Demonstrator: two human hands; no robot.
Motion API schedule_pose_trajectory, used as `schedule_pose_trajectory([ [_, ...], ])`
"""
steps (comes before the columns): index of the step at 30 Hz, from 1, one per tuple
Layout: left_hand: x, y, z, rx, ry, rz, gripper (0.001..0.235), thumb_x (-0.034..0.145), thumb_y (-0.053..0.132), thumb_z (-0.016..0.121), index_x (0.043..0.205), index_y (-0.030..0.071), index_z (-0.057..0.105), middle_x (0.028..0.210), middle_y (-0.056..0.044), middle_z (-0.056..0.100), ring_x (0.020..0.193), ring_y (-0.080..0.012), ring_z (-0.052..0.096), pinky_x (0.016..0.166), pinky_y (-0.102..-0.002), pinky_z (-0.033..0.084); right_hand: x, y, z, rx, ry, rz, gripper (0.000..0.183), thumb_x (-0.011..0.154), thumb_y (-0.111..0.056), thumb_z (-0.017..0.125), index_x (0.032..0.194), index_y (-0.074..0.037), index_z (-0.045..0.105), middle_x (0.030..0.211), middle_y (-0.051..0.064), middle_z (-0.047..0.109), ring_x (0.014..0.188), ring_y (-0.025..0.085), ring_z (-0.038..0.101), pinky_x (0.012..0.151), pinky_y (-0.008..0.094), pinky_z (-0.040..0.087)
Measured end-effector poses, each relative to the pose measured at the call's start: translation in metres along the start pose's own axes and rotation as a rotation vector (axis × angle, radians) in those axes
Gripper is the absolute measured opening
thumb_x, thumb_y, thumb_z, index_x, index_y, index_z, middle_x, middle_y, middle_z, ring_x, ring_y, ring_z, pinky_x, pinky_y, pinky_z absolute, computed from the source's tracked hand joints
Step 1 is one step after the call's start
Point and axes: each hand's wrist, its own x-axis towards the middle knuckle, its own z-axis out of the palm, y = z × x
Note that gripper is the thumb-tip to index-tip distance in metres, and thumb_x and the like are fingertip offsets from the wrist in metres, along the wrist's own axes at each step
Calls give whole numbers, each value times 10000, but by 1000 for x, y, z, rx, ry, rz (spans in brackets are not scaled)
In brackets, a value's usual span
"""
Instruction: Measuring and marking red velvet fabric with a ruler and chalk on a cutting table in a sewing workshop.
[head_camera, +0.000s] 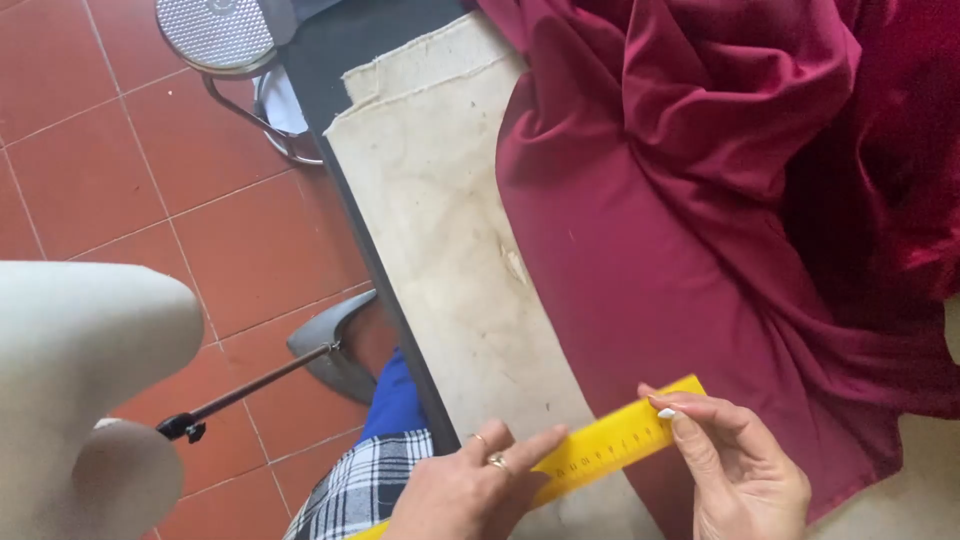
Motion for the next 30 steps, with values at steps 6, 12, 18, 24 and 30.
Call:
schedule_pose_trajectory([
  [6, -12, 15, -13, -13, -185, -46, 466, 981, 337, 527, 1418, 411, 381, 1035, -17, 481, 523, -341, 577, 554, -500, 560, -15, 15, -15, 138, 9, 76, 59, 857, 37, 613, 916, 47, 614, 866, 250, 693, 800, 336, 734, 832, 340, 606],
  [12, -19, -47, 17, 41, 72, 95, 526, 892, 522, 605, 1377, 383, 454, 983, 23, 570, 646, -231, 653, 485, -409, 562, -9, 34, -11, 232, 57, 77, 82, 842, 7, 647, 911, 47, 628, 833, 209, 694, 777, 342, 736, 787, 340, 604],
  [18, 2, -42, -19, 125, -234, -115, 522, 936, 551, 497, 1431, 448, 364, 1078, 52, 568, 755, -204, 658, 596, -356, 580, 3, 31, -9, 240, 112, 142, 74, 852, -15, 645, 889, 46, 627, 830, 214, 706, 796, 361, 749, 720, 357, 612],
  [24, 30, -29, -47, 130, 16, 214, 424, 934, 458, 532, 1318, 281, 503, 1027, -12, 609, 725, -321, 667, 514, -534, 537, 17, 32, -18, 301, 176, 68, 88, 881, 24, 597, 960, 57, 621, 911, 230, 687, 846, 402, 727, 800, 398, 624],
  [30, 62, -1, -93, 319, 115, 449, 476, 906, 493, 552, 1295, 218, 572, 1016, -74, 647, 617, -323, 685, 467, -475, 547, 25, 26, -31, 442, 198, 2, 82, 940, 2, 560, 1016, 10, 587, 994, 205, 667, 979, 422, 698, 843, 437, 626],
])
